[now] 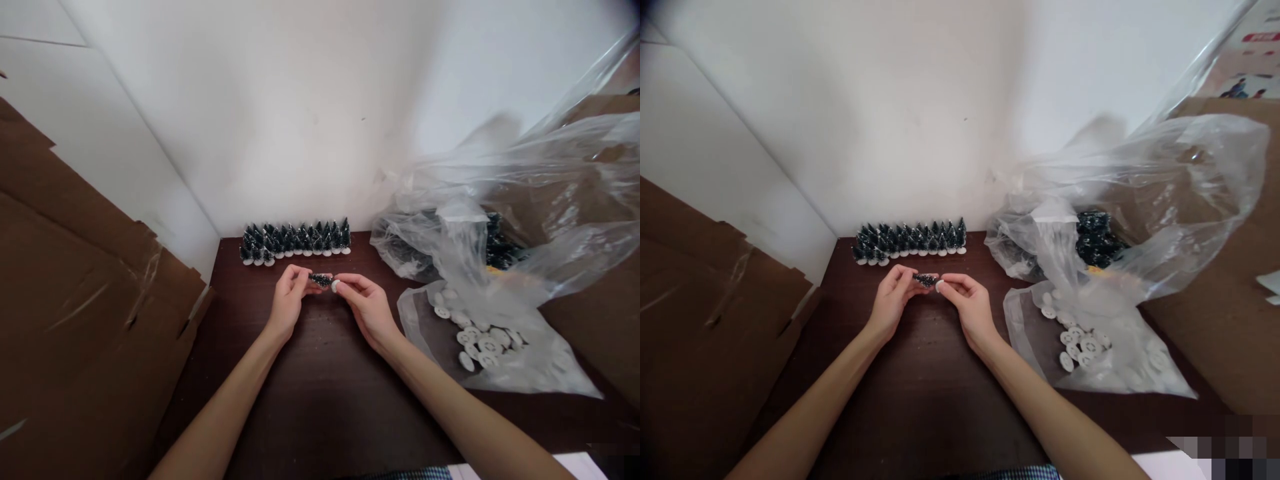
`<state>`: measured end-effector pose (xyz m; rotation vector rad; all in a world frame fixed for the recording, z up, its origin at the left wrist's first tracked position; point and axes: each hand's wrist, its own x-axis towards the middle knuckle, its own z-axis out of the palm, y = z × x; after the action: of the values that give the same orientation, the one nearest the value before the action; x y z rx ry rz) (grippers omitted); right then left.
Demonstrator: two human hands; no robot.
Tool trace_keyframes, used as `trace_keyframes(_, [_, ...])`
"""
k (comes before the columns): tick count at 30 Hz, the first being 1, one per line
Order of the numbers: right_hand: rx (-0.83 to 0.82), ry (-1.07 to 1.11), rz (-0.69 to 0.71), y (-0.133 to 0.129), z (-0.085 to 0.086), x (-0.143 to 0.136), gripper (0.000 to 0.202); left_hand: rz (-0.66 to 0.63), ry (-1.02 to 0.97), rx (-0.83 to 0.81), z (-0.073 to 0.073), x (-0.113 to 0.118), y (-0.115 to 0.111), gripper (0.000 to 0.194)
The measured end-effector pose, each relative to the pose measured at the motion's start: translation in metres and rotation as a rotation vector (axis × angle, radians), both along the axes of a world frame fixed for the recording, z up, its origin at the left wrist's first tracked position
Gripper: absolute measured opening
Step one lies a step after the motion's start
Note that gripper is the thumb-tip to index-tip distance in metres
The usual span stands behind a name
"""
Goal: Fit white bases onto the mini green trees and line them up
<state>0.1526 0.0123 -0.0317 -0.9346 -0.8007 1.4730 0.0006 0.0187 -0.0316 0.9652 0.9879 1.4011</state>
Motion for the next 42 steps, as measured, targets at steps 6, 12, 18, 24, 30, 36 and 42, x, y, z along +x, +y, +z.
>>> trace_keyframes(6, [0.017, -0.062, -0.023, 0.0, -0.002, 0.002, 0.025, 0.032, 0.064, 0.011, -0.004, 0.0, 0.001, 0.04])
trace_keyframes(12, [0.1, -0.165, -0.061, 0.0, -0.006, 0.003, 0.02, 0.028, 0.08, 0.02, -0.005, 0.002, -0.001, 0.039])
trace_keyframes(18, [0.13, -0.213, -0.06, 0.001, -0.006, 0.005, 0.017, -0.015, 0.048, 0.023, -0.001, 0.002, -0.003, 0.038])
trace_keyframes(24, [0.108, -0.194, -0.04, 0.001, -0.003, 0.005, 0.018, -0.007, 0.054, 0.034, 0.0, 0.002, -0.003, 0.038])
trace_keyframes(30, [0.013, -0.147, 0.05, 0.003, -0.002, 0.008, 0.023, -0.012, 0.066, 0.015, -0.002, 0.001, -0.001, 0.039])
trace_keyframes(36, [0.088, -0.217, 0.087, 0.004, -0.002, 0.009, 0.049, -0.003, 0.13, 0.068, -0.001, -0.001, 0.0, 0.035])
trace_keyframes(42, [0.227, -0.373, 0.152, -0.001, -0.006, 0.006, 0.069, -0.044, 0.293, 0.138, 0.006, -0.004, -0.002, 0.026])
